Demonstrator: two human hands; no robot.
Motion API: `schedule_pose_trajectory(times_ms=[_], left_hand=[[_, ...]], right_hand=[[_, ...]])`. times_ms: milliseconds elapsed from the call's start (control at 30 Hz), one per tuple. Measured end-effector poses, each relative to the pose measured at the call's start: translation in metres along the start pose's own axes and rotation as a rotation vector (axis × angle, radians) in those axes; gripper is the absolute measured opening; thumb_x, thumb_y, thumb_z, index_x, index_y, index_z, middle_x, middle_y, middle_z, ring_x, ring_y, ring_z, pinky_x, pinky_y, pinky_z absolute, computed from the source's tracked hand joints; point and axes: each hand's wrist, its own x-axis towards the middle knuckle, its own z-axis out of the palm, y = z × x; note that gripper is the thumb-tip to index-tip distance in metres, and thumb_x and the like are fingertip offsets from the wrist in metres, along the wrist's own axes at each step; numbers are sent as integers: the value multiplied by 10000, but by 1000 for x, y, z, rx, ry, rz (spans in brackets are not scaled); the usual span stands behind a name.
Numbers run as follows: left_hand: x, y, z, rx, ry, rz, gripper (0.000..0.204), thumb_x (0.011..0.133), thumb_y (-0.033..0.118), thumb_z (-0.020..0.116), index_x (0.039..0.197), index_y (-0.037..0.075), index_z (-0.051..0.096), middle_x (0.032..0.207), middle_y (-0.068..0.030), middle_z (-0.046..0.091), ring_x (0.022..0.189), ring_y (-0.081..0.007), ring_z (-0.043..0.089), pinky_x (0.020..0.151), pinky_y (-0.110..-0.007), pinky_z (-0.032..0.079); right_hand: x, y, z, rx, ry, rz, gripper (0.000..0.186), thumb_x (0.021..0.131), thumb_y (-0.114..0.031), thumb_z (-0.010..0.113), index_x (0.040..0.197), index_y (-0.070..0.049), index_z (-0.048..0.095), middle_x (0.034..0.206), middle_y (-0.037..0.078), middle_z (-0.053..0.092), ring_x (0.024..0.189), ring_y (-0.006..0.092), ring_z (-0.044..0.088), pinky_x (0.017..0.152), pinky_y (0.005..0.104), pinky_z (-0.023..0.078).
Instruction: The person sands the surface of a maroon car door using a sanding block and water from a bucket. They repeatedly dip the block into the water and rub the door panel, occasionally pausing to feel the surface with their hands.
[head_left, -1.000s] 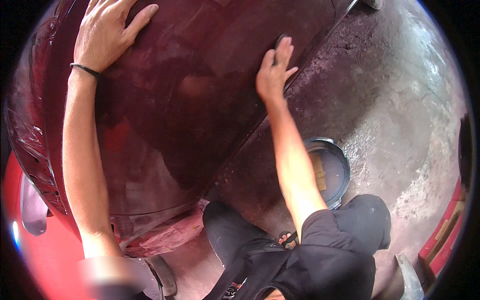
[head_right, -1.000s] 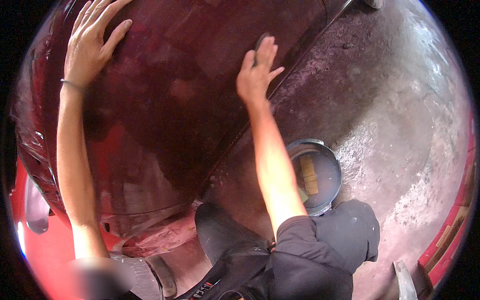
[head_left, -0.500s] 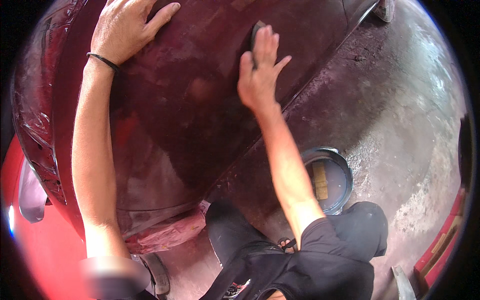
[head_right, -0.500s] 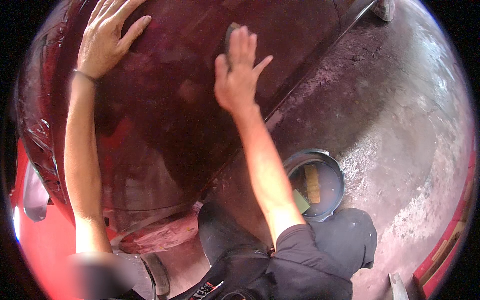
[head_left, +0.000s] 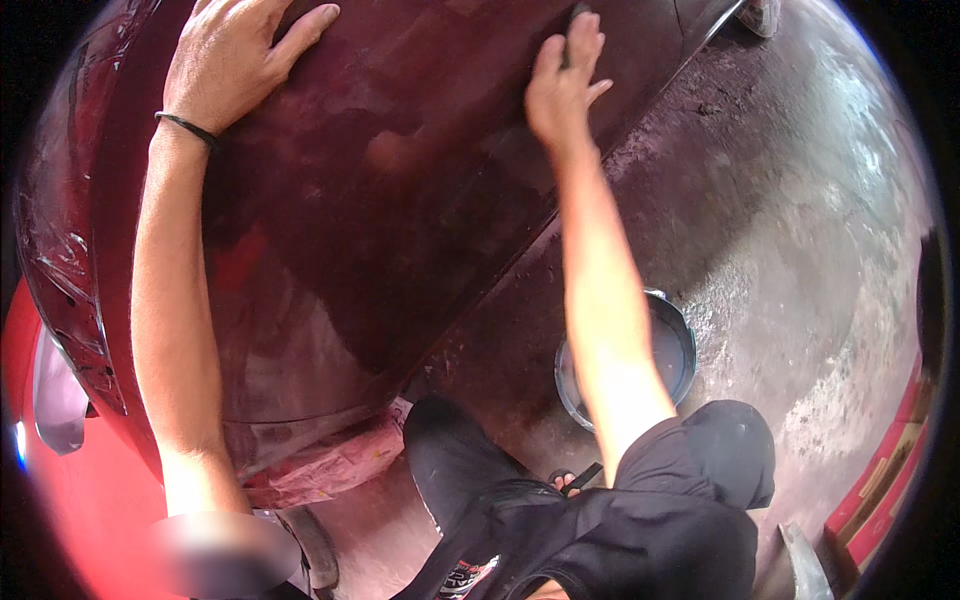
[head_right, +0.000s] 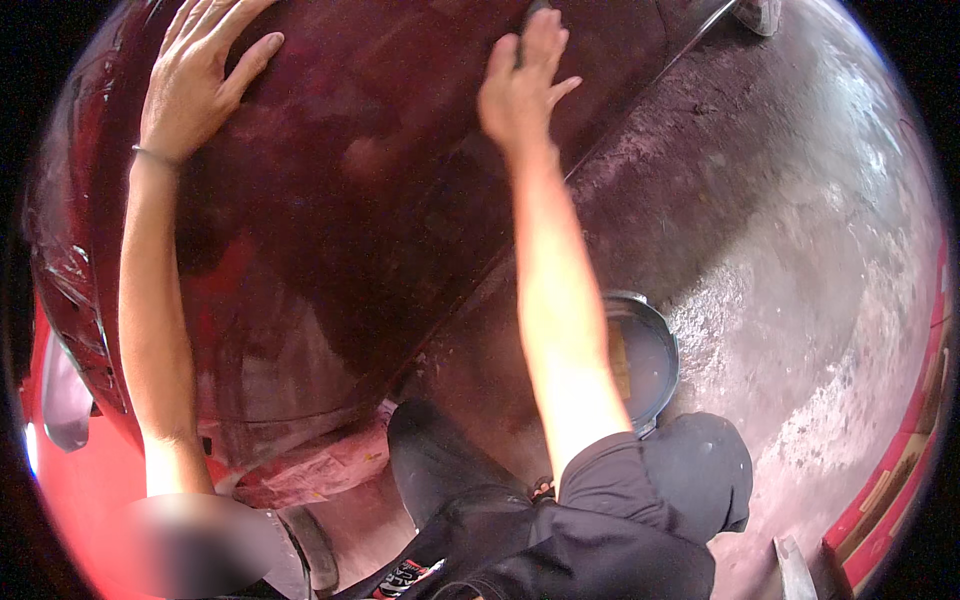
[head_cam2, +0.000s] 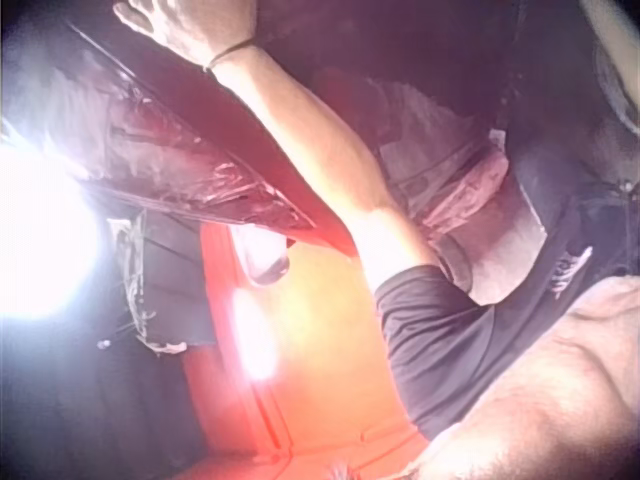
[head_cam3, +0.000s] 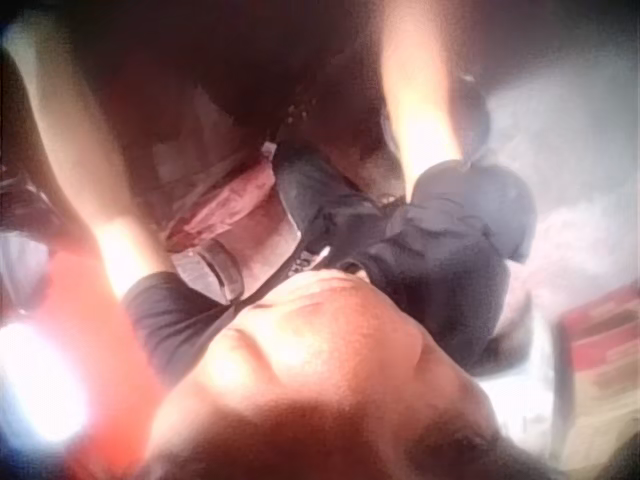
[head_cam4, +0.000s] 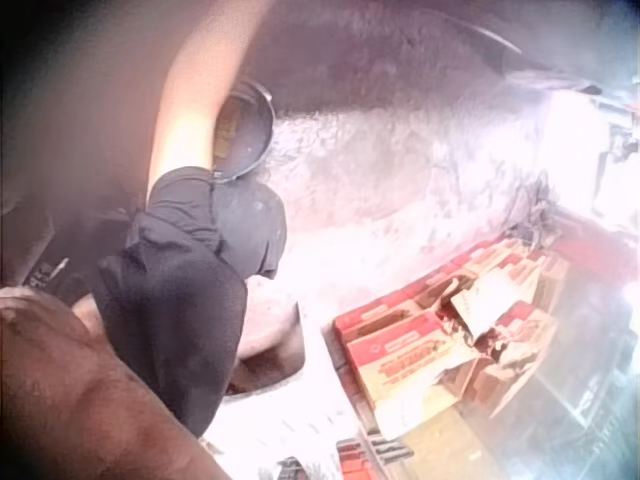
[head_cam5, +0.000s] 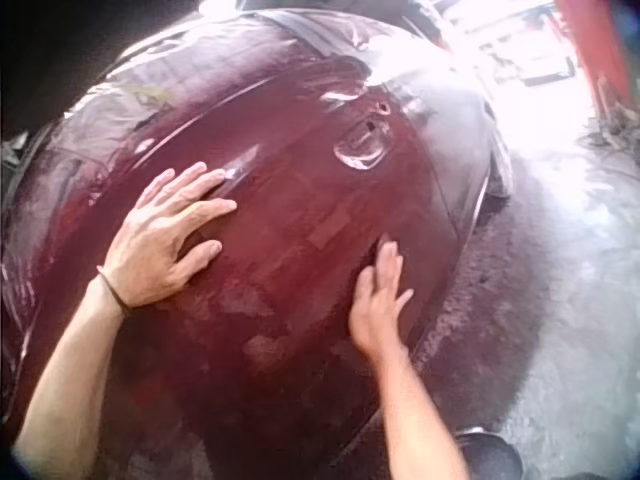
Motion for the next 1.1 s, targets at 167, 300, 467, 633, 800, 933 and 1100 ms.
schedule_pose_trajectory(times_ms=[167, 300, 467, 633, 800, 933, 1100], left_hand=[[2, 1, -4, 2, -99, -48, 449, 941, 258, 717, 1370, 129, 679, 1593, -149, 539, 1545, -360, 413, 1287, -534, 275], [5, -3, 4, 87, 51, 76, 445, 1053, 301, 641, 1491, 227, 630, 1627, -22, 526, 1550, -244, 426, 1284, -452, 318], [4, -11, 14, 93, 37, 66, 485, 1005, 245, 693, 1486, 238, 633, 1635, -2, 516, 1550, -226, 424, 1284, -458, 324], [0, -14, 17, 105, 39, 66, 512, 986, 219, 718, 1490, 246, 632, 1639, 11, 513, 1548, -215, 428, 1287, -447, 327], [2, -10, 16, 135, 25, 35, 526, 975, 212, 721, 1491, 259, 629, 1645, 21, 504, 1552, -202, 419, 1292, -446, 321], [4, -10, 12, 148, -16, 28, 525, 977, 202, 708, 1494, 241, 623, 1655, 6, 492, 1561, -211, 406, 1291, -442, 314], [8, -6, 11, 103, 8, 38, 496, 990, 216, 695, 1482, 229, 635, 1655, -19, 492, 1567, -228, 399, 1293, -452, 299]], right_hand=[[-43, -10, -9, 35, 18, -68, 662, 1159, -350, 310, 1702, -6, 148, 1796, 190, 80, 1658, 397, 38, 1238, 750, 2], [-188, -64, -19, 28, -166, -37, 745, 1122, -367, 398, 1713, -26, 98, 1796, 200, 70, 1661, 399, 15, 1227, 739, -89], [-129, 19, -16, -81, -162, 99, 718, 1148, -435, 350, 1727, -95, 98, 1808, 123, 75, 1668, 343, 28, 1241, 734, -57], [-45, 82, -14, -62, -67, 131, 664, 1162, -385, 335, 1716, -68, 151, 1799, 143, 119, 1662, 366, 56, 1246, 737, -9], [-156, -4, -26, -26, -176, 132, 716, 1133, -369, 391, 1724, -73, 117, 1800, 178, 75, 1661, 391, 26, 1245, 729, -43], [-166, -9, -32, -120, -242, 86, 740, 1134, -415, 387, 1724, -75, 97, 1802, 167, 63, 1664, 374, 11, 1231, 749, -63], [-39, 92, -23, -98, -103, 151, 679, 1173, -430, 277, 1725, -85, 86, 1806, 149, 29, 1665, 354, -20, 1255, 715, -52]])
